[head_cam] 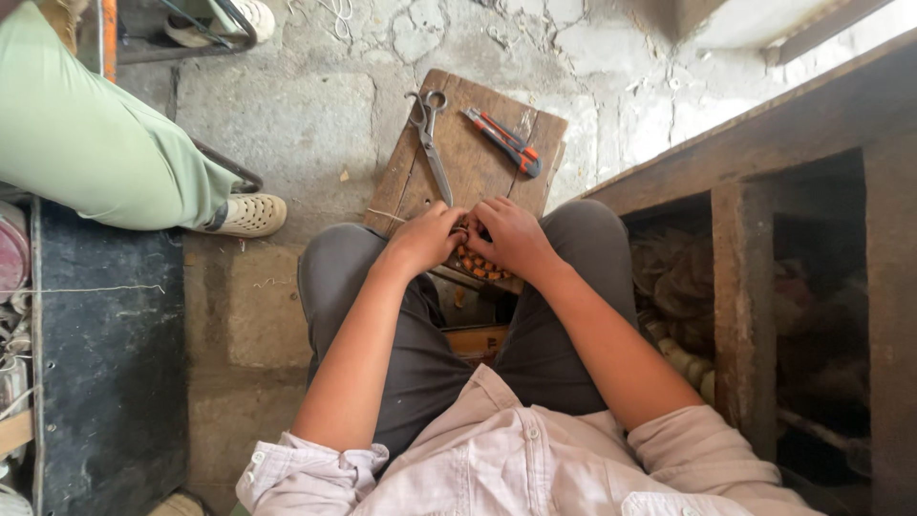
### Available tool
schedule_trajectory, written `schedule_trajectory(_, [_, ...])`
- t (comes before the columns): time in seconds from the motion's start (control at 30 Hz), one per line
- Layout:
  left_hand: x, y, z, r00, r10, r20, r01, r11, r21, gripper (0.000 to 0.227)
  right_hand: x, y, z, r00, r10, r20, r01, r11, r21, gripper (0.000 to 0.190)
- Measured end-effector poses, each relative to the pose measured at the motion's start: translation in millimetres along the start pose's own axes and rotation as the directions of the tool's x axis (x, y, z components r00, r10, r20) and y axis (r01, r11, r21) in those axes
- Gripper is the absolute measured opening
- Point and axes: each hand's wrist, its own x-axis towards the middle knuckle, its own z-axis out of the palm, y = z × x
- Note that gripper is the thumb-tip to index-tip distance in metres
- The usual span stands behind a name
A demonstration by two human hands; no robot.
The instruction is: The person sits on the floor and winds white wire around a small orange and black circular coil. They repeatedly pull and wrap the wire by hand, occasionally adjusting the coil on a small wooden stool.
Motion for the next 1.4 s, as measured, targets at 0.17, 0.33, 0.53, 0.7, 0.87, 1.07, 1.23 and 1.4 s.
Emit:
schedule_trajectory(0.17, [2.2,-9.1,13.0,0.999,0.006,-0.051,-0.005,1.000,0.003,0.037,-3.1,-0.2,1.0,1.000,0.004,0.011,-0.005,1.000,0.026,0.022])
schedule_trajectory(0.33, [3.3,-17.6,23.5,0.997,-0.003,-0.083,0.002,1.000,-0.009,0.033,-3.9,9.0,6.0,0.997,-0.066,0.030,0.064,0.996,0.064,0.017])
schedule_trajectory(0.53, [-9.4,-5.1,20.4,0.991,-0.113,-0.067,0.115,0.993,0.024,0.035,-4.1,14.1,6.9,0.990,-0.105,0.097,0.099,0.993,0.066,0.015])
schedule_trajectory(0.7, [-24.2,11.4,11.6,0.953,0.018,-0.304,0.022,0.992,0.127,0.058,-9.7,13.4,11.8,0.993,-0.103,0.055,0.107,0.992,-0.067,0.015])
schedule_trajectory(0.87, [-23.3,16.4,5.7,0.941,0.196,-0.275,-0.179,0.980,0.084,0.042,-21.6,10.0,17.0,0.996,0.064,0.062,-0.056,0.990,-0.127,0.020])
schedule_trajectory(1.07, [-11.9,14.3,6.0,0.963,0.224,-0.147,-0.203,0.968,0.144,0.035,-24.6,14.5,8.1,0.978,0.128,0.163,-0.123,0.992,-0.039,0.016])
schedule_trajectory(1.23, [-9.8,18.0,0.8,0.971,0.211,-0.113,-0.189,0.966,0.178,0.028,-19.5,16.7,-2.2,0.972,0.081,0.222,-0.095,0.994,0.051,0.015])
schedule_trajectory(1.4, [-10.1,21.4,-3.6,0.976,0.192,-0.098,-0.163,0.955,0.250,0.014,-11.2,16.3,-8.2,0.965,0.135,0.223,-0.153,0.986,0.064,0.021])
